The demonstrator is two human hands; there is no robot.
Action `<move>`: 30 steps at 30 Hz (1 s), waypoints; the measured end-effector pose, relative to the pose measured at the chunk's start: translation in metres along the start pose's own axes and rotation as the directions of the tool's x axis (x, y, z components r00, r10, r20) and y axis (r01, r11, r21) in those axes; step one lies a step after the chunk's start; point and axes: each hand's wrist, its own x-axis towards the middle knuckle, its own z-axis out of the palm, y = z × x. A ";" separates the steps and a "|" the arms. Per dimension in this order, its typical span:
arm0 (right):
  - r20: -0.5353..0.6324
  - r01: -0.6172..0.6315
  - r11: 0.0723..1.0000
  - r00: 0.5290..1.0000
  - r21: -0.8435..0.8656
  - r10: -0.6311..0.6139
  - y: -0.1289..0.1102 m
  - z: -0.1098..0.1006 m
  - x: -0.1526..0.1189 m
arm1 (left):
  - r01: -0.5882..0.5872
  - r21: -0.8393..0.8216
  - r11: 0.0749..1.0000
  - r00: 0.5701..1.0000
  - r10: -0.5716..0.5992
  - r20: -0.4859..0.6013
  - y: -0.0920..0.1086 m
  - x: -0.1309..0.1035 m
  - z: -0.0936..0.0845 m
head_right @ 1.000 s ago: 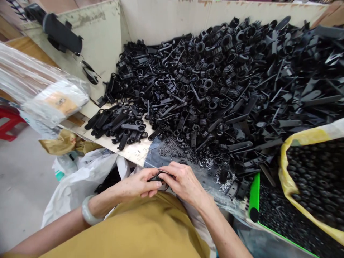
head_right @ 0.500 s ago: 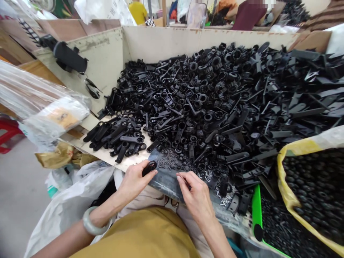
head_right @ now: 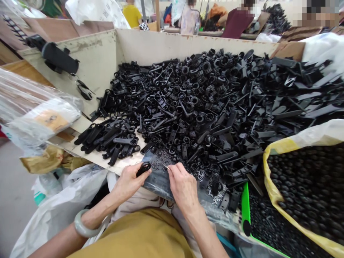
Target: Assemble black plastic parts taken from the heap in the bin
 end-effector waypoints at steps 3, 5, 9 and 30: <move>0.008 0.034 0.990 0.999 -0.140 -0.033 0.000 0.003 0.004 | 0.119 -0.231 0.966 0.992 -0.105 0.073 0.004 -0.004 0.001; 0.007 0.038 0.984 0.999 -0.174 -0.038 0.001 0.004 0.004 | 0.169 -0.381 0.909 0.985 -0.140 0.101 0.006 -0.007 0.003; -0.020 0.028 0.978 0.999 -0.207 -0.033 0.000 0.006 0.001 | 0.244 -0.537 0.807 0.970 -0.197 0.144 0.008 -0.009 0.006; 0.019 -0.058 0.793 0.998 0.607 0.059 -0.023 -0.017 -0.001 | 0.274 -0.623 0.733 0.955 -0.133 0.263 0.012 -0.017 0.021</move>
